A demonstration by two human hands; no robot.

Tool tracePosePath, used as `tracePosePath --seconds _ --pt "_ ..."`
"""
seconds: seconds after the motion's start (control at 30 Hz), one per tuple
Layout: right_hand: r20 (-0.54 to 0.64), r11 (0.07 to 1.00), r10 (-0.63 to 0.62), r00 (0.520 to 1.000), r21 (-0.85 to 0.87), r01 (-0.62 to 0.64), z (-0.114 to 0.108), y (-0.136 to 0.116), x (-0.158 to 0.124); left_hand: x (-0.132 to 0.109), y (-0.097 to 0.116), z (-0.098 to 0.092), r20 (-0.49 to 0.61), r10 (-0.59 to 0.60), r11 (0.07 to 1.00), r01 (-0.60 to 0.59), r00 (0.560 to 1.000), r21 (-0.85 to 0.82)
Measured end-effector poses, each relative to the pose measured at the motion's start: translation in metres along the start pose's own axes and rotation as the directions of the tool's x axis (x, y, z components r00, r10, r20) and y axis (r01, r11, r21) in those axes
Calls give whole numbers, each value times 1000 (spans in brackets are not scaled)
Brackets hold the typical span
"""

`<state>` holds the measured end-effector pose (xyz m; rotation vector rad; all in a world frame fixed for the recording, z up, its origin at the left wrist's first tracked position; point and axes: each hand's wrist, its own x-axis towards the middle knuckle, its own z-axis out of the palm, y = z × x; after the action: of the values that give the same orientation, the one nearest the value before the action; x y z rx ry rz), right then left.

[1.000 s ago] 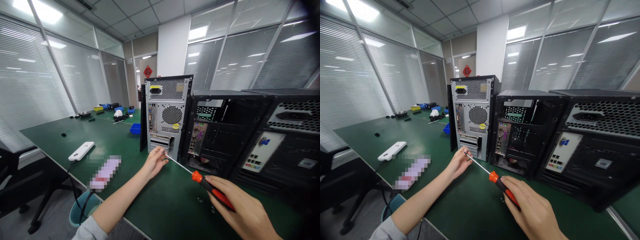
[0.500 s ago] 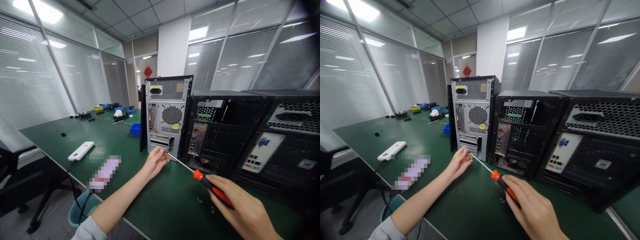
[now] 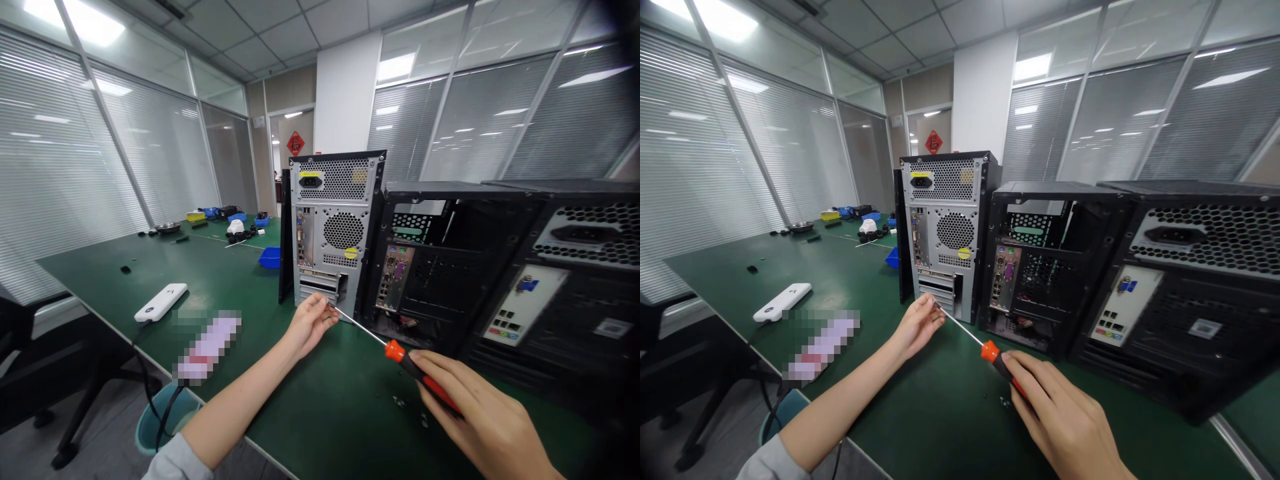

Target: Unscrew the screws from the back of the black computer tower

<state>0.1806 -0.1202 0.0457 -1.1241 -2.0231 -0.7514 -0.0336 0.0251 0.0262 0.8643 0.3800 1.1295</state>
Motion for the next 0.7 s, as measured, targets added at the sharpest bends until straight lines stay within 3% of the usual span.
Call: tracePosePath --seconds 0.47,0.6,0.7 --pt "105 995 5 994 -98 5 -8 2 -3 -2 4 1 -1 53 991 -53 999 123" --pt "132 995 88 987 -48 -82 -9 0 -2 -3 3 2 12 26 995 -27 1000 99" --pt "83 980 194 977 36 -198 -9 -1 4 -4 4 3 15 9 997 -10 1000 72"
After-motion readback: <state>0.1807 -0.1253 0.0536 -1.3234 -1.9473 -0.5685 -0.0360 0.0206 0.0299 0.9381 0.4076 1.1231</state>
